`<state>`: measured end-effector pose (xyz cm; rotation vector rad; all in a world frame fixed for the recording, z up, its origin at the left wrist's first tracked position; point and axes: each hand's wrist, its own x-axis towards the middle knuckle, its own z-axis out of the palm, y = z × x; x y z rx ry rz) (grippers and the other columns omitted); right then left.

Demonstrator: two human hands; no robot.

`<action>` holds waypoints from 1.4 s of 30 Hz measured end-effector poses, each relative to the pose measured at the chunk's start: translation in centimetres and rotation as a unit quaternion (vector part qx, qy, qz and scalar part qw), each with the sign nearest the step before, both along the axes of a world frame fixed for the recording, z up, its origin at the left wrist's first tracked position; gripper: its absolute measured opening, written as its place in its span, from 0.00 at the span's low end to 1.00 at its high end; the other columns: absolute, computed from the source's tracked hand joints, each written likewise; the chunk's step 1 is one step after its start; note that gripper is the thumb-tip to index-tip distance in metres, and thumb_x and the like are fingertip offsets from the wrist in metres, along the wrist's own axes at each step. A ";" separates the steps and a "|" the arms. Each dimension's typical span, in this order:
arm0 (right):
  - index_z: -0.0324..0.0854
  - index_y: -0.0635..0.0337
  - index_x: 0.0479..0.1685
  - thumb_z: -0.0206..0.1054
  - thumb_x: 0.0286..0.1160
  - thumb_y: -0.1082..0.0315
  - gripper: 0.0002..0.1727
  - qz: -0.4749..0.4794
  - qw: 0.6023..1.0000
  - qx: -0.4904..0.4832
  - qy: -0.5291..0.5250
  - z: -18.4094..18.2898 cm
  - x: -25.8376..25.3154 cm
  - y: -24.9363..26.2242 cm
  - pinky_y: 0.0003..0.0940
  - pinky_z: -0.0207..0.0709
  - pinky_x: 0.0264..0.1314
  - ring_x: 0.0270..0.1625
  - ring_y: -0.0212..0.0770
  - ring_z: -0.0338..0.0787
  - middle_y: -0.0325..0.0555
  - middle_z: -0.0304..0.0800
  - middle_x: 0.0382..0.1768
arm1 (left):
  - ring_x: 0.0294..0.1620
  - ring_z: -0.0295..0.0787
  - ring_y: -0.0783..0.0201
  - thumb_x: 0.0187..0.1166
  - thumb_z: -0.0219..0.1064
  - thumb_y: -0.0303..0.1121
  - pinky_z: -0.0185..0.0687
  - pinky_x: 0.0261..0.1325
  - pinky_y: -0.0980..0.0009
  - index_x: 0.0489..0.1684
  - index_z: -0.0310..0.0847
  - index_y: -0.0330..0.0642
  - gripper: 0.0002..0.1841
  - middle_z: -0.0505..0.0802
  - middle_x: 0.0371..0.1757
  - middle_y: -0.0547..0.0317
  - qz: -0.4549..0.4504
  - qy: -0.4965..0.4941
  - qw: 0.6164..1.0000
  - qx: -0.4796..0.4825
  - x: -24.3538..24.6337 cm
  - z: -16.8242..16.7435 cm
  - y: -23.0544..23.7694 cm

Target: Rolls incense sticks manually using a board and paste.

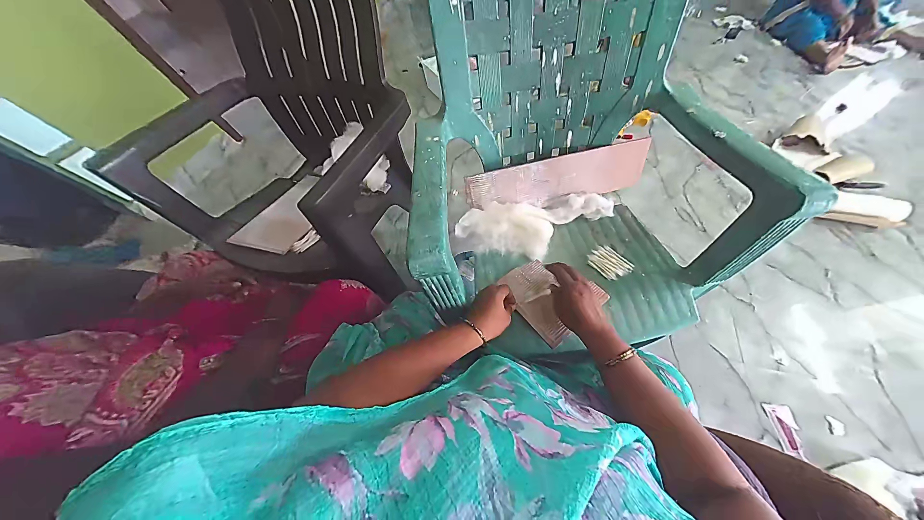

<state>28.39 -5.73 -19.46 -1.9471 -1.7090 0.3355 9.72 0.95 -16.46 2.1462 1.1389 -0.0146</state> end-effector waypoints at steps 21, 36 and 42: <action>0.68 0.60 0.87 0.54 0.90 0.55 0.30 0.139 0.974 -0.138 -0.109 2.9 2.8 -7.7 0.69 0.33 0.93 0.94 0.53 0.58 0.50 0.68 0.88 | 0.63 0.88 0.44 0.90 0.58 0.31 0.77 0.72 0.48 0.58 0.83 0.26 0.15 0.90 0.57 0.35 -0.034 -0.033 0.996 -0.071 -0.6 0.2 -1.5; 0.50 0.58 0.95 0.50 0.89 0.43 0.41 0.184 0.941 -0.221 -0.178 1.0 -0.4 -2.7 0.68 0.26 0.93 0.98 0.48 0.43 0.48 0.47 0.96 | 0.69 0.85 0.44 0.89 0.60 0.32 0.75 0.76 0.48 0.60 0.83 0.28 0.15 0.89 0.62 0.36 -0.053 0.020 0.998 -0.033 -0.4 -0.4 -0.7; 0.50 0.53 0.96 0.47 0.91 0.44 0.38 0.205 0.926 -0.253 -0.192 2.5 -0.1 -8.5 0.69 0.25 0.93 0.98 0.44 0.44 0.42 0.47 0.96 | 0.67 0.85 0.44 0.90 0.58 0.32 0.75 0.75 0.49 0.59 0.83 0.26 0.16 0.89 0.60 0.35 -0.109 0.009 0.990 -0.084 -0.4 -0.2 -1.8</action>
